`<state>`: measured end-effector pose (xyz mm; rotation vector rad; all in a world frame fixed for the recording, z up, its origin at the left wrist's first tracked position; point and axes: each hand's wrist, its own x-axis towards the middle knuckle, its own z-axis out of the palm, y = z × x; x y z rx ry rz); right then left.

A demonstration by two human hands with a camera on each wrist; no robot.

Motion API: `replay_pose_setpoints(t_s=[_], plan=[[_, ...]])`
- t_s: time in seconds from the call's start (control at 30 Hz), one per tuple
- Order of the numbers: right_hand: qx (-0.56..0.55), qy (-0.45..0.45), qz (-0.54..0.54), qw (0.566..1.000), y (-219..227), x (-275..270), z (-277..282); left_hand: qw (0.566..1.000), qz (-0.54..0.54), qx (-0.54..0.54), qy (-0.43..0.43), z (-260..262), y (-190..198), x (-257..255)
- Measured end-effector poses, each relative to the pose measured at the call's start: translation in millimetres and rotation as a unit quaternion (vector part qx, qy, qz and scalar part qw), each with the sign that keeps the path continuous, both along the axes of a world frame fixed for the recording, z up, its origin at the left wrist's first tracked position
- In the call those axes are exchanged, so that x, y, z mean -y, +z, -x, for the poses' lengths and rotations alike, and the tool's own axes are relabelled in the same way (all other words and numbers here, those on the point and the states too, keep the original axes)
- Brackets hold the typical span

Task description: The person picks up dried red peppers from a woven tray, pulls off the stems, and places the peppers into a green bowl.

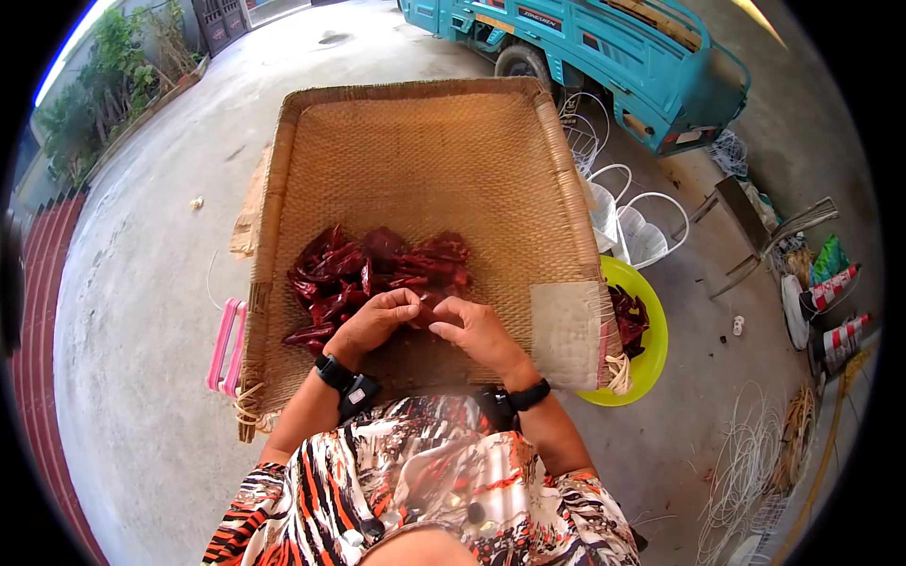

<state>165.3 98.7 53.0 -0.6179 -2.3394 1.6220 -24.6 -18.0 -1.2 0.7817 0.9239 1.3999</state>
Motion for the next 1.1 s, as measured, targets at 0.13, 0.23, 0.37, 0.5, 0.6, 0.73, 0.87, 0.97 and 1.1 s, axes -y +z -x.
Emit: replay_pose_setpoints(t_s=[0.13, 0.23, 0.37, 0.5, 0.6, 0.73, 0.87, 0.97, 1.1], plan=[[0.0, -0.041, 0.057, 0.998, -1.8, -3.9, -8.4, 0.999, -0.018, -0.03, -0.007, 0.3, -4.4, -3.0], [-0.087, -0.142, 0.107, 0.98, -13.9, -22.9, -23.5, 0.999, -0.006, 0.014, 0.038, -4.5, 5.1, -2.0], [-0.321, -0.275, 0.342, 0.84, -22.9, -68.8, -71.4, 0.999, 0.007, 0.004, 0.047, -2.3, -0.5, -4.6], [-0.515, -0.287, 0.484, 0.646, -13.8, -93.2, -105.8, 0.999, 0.018, 0.004, 0.049, -2.5, -0.9, -4.8], [-0.419, -0.29, 0.385, 0.77, -14.1, -96.1, -97.0, 0.999, 0.016, 0.01, 0.051, -2.5, -1.4, -5.6], [-0.181, -0.244, 0.16, 0.939, 12.9, -57.3, -23.2, 0.999, 0.013, 0.021, 0.042, -0.5, -4.7, -5.7], [-0.064, -0.103, -0.138, 0.983, 13.7, -43.6, 42.1, 0.998, 0.011, 0.032, 0.043, -1.6, -2.3, -4.7], [-0.05, -0.066, -0.345, 0.935, -8.3, -50.7, 70.3, 0.998, 0.011, 0.044, 0.043, -1.7, -3.7, -4.8], [0.074, -0.017, -0.379, 0.922, -6.3, -55.2, 79.0, 0.998, 0.013, 0.034, 0.048, -3.2, -1.1, -4.4]])
